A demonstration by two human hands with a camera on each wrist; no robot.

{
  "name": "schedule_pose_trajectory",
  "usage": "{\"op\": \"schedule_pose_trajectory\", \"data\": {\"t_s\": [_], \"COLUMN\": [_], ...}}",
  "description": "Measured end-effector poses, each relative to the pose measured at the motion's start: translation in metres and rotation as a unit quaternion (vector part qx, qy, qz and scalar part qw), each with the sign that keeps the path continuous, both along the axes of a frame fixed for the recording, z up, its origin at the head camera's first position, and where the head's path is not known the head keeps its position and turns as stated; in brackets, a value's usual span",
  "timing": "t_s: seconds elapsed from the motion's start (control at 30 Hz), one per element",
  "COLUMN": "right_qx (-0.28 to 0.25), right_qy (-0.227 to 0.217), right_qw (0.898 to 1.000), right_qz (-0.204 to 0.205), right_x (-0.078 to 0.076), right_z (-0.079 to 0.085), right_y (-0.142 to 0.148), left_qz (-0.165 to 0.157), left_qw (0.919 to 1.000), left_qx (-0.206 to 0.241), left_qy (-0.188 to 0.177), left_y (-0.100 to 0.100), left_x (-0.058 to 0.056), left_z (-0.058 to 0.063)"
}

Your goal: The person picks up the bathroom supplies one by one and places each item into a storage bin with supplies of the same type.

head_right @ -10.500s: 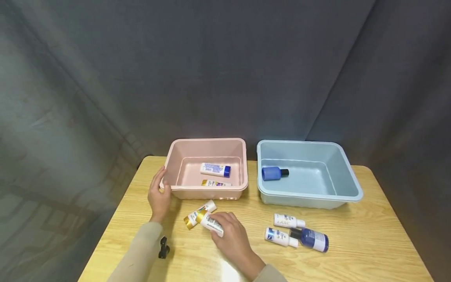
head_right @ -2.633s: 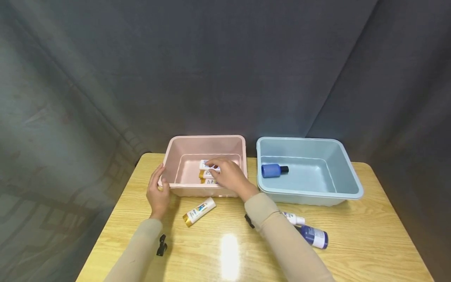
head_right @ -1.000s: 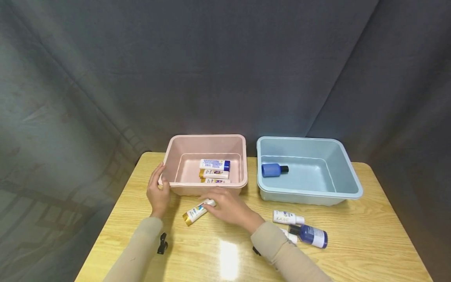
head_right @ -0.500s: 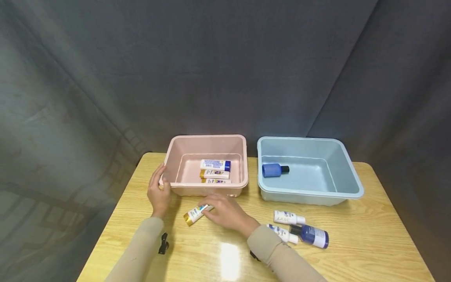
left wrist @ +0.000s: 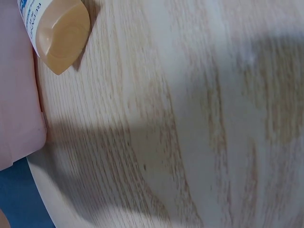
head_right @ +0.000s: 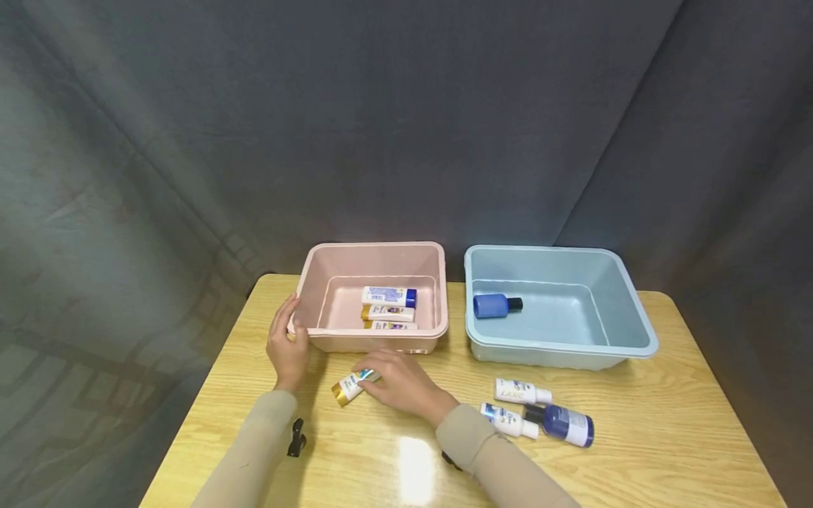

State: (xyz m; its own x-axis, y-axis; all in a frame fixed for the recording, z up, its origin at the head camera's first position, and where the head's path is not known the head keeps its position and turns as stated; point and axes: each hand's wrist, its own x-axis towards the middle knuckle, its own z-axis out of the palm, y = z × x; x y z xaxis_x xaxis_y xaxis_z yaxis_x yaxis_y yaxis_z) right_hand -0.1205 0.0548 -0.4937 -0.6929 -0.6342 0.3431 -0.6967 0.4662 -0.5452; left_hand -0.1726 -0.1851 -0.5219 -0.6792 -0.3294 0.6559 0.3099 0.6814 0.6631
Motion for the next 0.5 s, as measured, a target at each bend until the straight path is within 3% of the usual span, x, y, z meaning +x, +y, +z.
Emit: {"op": "schedule_pose_trajectory", "data": {"t_s": [0.5], "right_qx": [0.003], "right_qy": [-0.022], "right_qw": [1.000], "right_qz": [-0.012], "right_x": [-0.009], "right_z": [-0.015], "right_y": [-0.007], "left_qz": [-0.001], "left_qw": [0.9999], "left_qx": [0.007], "left_qy": [0.011], "left_y": [0.000], "left_x": [-0.001], "left_z": [-0.003]}}
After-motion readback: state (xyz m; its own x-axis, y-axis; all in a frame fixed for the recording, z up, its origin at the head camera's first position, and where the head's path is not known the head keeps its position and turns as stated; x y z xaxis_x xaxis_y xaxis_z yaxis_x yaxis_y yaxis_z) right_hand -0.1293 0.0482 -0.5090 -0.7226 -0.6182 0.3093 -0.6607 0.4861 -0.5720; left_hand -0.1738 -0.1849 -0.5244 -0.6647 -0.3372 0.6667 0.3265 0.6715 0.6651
